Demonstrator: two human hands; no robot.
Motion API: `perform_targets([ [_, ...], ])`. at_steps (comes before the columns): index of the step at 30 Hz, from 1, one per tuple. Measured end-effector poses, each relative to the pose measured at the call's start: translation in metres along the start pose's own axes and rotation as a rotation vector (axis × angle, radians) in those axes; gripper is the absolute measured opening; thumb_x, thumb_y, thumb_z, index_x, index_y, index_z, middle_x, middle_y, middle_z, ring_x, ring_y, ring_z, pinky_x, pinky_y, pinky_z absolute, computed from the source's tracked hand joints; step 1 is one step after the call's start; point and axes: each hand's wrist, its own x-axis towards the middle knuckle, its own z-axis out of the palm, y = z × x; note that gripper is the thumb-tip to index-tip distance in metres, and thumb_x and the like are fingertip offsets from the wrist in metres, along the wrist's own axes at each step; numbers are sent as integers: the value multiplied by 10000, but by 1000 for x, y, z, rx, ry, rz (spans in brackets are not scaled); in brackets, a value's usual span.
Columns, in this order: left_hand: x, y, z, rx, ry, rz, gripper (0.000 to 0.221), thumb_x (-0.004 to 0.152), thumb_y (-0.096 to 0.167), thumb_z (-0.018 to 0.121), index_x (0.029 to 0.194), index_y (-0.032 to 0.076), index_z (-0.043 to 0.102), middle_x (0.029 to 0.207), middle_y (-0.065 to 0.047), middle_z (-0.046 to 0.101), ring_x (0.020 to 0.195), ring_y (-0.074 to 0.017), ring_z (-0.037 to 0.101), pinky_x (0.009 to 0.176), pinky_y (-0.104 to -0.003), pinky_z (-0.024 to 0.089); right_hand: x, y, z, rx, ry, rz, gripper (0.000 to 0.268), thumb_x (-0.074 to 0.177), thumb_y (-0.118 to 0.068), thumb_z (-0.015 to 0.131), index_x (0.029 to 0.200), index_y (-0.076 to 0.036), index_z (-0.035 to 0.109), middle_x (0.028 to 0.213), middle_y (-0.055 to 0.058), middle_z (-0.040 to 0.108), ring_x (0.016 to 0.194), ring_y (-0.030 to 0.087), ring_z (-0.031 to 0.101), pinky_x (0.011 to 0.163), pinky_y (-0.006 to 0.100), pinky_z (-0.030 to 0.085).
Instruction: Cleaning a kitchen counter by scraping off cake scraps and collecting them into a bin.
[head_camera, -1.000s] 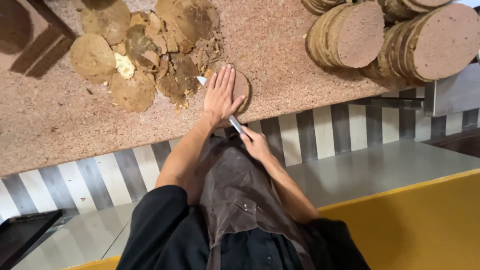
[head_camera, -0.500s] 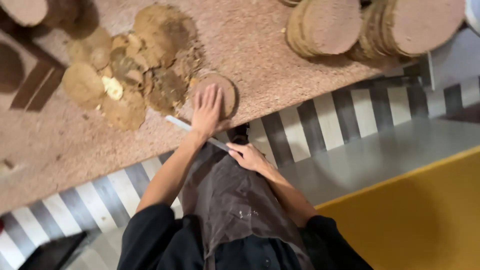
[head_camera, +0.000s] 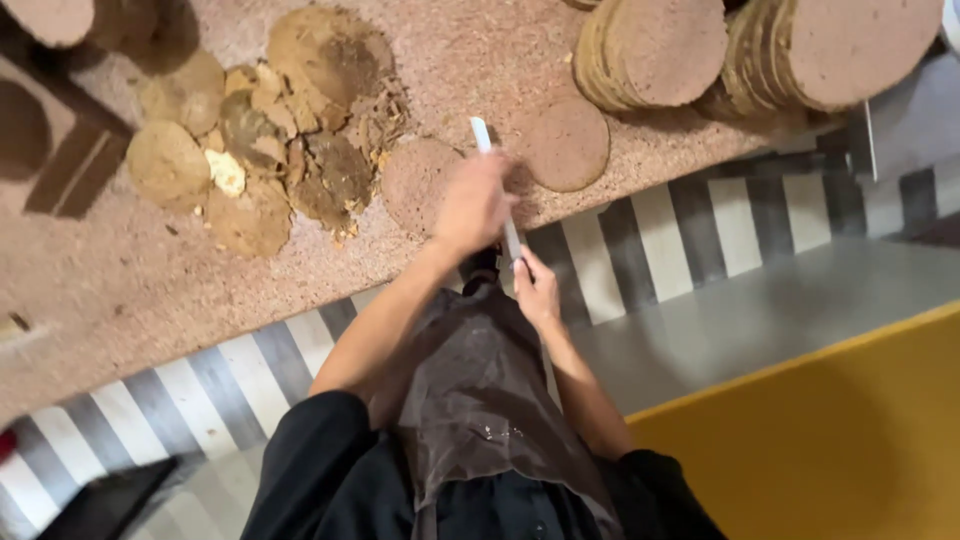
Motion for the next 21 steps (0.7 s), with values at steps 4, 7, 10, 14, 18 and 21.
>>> perform_targets([
  [4, -36, -66, -22, 348, 18, -243, 691, 1028, 407, 611, 1540, -6, 400, 1583, -233, 425, 1531, -390, 342, 1313, -529, 221, 8, -12, -3, 7, -23, -18, 383, 1038, -211, 595, 1385, -64, 669, 668, -45, 541, 568, 38, 479, 522, 256, 433],
  [7, -50, -99, -14, 457, -71, -194, 861, 1037, 511, 531, 1596, -91, 270, 1671, -283, 262, 1558, -419, 192, 1264, -523, 135, 19, -11, 6, 15, -71, 6, 400, 1025, -209, 619, 1399, -67, 639, 674, -41, 570, 570, 34, 504, 519, 255, 449],
  [10, -49, -91, -15, 465, -176, -324, 901, 1037, 583, 448, 1622, -54, 194, 1708, -229, 184, 1598, -371, 134, 1299, -499, 87, 18, -16, 10, -27, -85, 41, 390, 1007, -200, 630, 1373, -69, 657, 661, -42, 589, 556, 27, 505, 508, 249, 440],
  [14, -47, -95, -14, 475, -192, -303, 925, 1021, 600, 445, 1606, -69, 185, 1691, -239, 183, 1576, -368, 137, 1272, -495, 94, 33, -27, 21, -75, -74, -99, 377, 1016, -179, 632, 1365, -38, 657, 847, 65, 696, 710, 76, 585, 642, 280, 507],
  [18, -45, -91, -17, 472, -162, -304, 922, 1030, 601, 439, 1618, -66, 195, 1704, -223, 197, 1586, -356, 138, 1282, -496, 99, 36, -46, 27, -97, -68, -138, 363, 997, -161, 632, 1329, -15, 650, 1080, 175, 782, 924, 146, 709, 827, 312, 563],
  [21, -51, -93, -13, 434, -95, -286, 922, 1027, 603, 460, 1624, -55, 215, 1706, -212, 211, 1595, -354, 143, 1298, -492, 102, 13, -17, 14, -114, -99, -300, 357, 1029, -156, 604, 1348, 3, 620, 1164, 202, 749, 1077, 156, 710, 892, 314, 554],
])
